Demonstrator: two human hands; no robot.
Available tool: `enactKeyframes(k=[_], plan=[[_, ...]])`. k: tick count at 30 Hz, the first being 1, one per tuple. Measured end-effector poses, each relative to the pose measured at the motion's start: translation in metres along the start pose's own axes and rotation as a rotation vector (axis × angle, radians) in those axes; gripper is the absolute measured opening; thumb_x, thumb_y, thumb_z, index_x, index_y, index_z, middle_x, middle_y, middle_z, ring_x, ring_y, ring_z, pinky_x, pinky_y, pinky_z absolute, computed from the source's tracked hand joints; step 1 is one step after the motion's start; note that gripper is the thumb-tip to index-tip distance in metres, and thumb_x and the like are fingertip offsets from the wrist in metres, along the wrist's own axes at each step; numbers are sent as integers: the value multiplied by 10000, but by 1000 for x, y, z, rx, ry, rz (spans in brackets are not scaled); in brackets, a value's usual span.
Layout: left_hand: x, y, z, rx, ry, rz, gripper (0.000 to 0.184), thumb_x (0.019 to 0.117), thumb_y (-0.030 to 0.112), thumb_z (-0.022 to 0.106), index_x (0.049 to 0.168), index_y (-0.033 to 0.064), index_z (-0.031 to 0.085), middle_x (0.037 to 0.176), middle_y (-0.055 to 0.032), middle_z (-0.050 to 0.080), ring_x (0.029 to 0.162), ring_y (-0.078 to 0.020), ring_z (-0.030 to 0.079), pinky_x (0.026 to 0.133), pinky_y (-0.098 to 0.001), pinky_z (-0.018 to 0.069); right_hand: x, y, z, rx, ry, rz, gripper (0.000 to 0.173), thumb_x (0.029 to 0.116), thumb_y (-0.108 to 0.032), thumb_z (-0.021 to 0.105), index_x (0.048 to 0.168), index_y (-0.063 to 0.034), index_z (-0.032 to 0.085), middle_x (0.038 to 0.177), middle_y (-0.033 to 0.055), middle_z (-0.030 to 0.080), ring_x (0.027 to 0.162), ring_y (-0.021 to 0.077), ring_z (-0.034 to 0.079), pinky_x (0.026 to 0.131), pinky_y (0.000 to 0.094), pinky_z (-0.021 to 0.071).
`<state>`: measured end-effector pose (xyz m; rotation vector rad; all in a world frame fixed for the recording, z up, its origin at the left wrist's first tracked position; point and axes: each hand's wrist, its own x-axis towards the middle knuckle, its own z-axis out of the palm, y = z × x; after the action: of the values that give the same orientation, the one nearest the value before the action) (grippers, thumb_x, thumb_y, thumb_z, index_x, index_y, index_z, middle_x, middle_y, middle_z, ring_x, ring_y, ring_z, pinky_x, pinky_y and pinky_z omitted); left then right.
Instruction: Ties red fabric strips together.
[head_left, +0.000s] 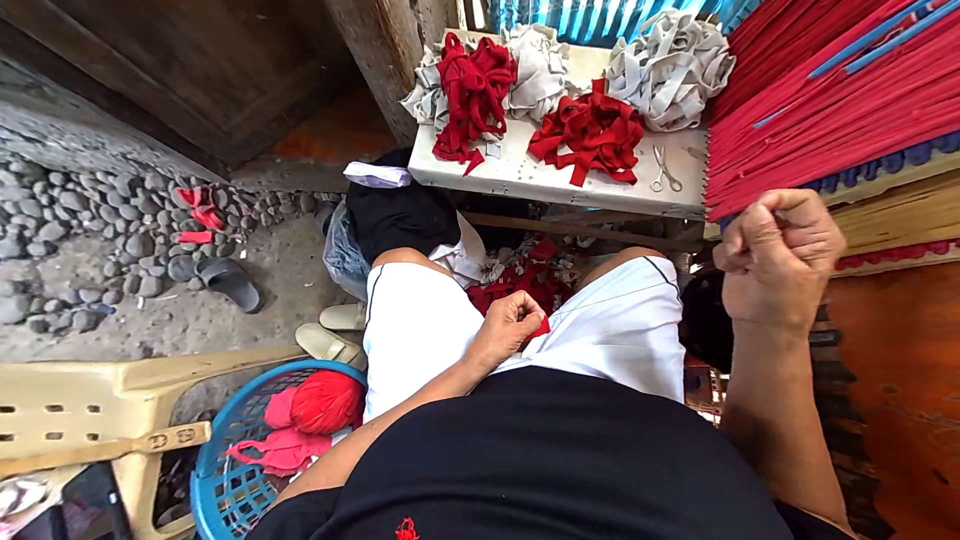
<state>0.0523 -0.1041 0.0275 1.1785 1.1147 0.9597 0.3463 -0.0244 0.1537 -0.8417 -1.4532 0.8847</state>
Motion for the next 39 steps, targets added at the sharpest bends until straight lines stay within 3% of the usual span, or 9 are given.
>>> enactKeyframes(k=[11,20,23,25,28,30,34,39], plan=[[-2,3,-1,45,43,69,39,959,75,638,923,60,638,762,-4,637,640,-61,579,608,-240,501,4,-7,-65,-222,235,-121,137,1050,-81,515,1085,-183,599,773,-131,609,598,10,548,536,176,472],[-1,2,1,52,59,137,48,954,82,626,926,52,650,782,-8,652,668,-65,598,634,-249,515,3,3,-74,-308,355,-112,109,1057,-84,492,1049,-162,568,746,-123,583,587,12,533,522,176,456],[0,4,1,36,123,157,57,977,82,631,947,44,662,794,-11,655,679,-66,601,642,-243,519,-6,11,-41,-276,199,7,98,1047,-130,531,1118,-141,597,841,-120,627,636,7,551,572,209,491],[0,5,1,25,141,160,66,988,87,639,972,42,684,822,-22,680,707,-80,631,667,-257,545,-24,20,-4,-189,12,150,117,1037,-149,554,1128,-115,620,870,-69,637,651,48,588,609,269,553],[-2,8,1,11,166,143,58,980,79,655,982,44,701,848,-25,693,737,-89,644,692,-266,557,-58,35,57,-63,-244,355,112,989,-91,587,1062,-51,662,821,32,672,590,113,611,550,308,564],[-2,7,1,-16,184,127,50,976,71,665,976,35,699,840,-34,691,730,-98,643,685,-269,557,-74,49,85,-11,-365,478,83,965,-60,626,1010,-21,684,779,47,673,579,121,604,552,313,551],[-3,8,0,-70,199,66,45,968,65,680,955,28,702,788,-40,682,681,-96,626,647,-264,541,-86,58,103,-21,-466,595,49,957,-67,678,950,-28,706,707,5,647,570,59,556,545,227,477],[-4,9,0,-107,201,29,54,975,75,674,955,29,694,762,-40,668,657,-94,616,631,-261,536,-87,57,106,-27,-452,629,62,967,-69,669,958,-26,712,711,2,654,562,53,550,533,215,463]])
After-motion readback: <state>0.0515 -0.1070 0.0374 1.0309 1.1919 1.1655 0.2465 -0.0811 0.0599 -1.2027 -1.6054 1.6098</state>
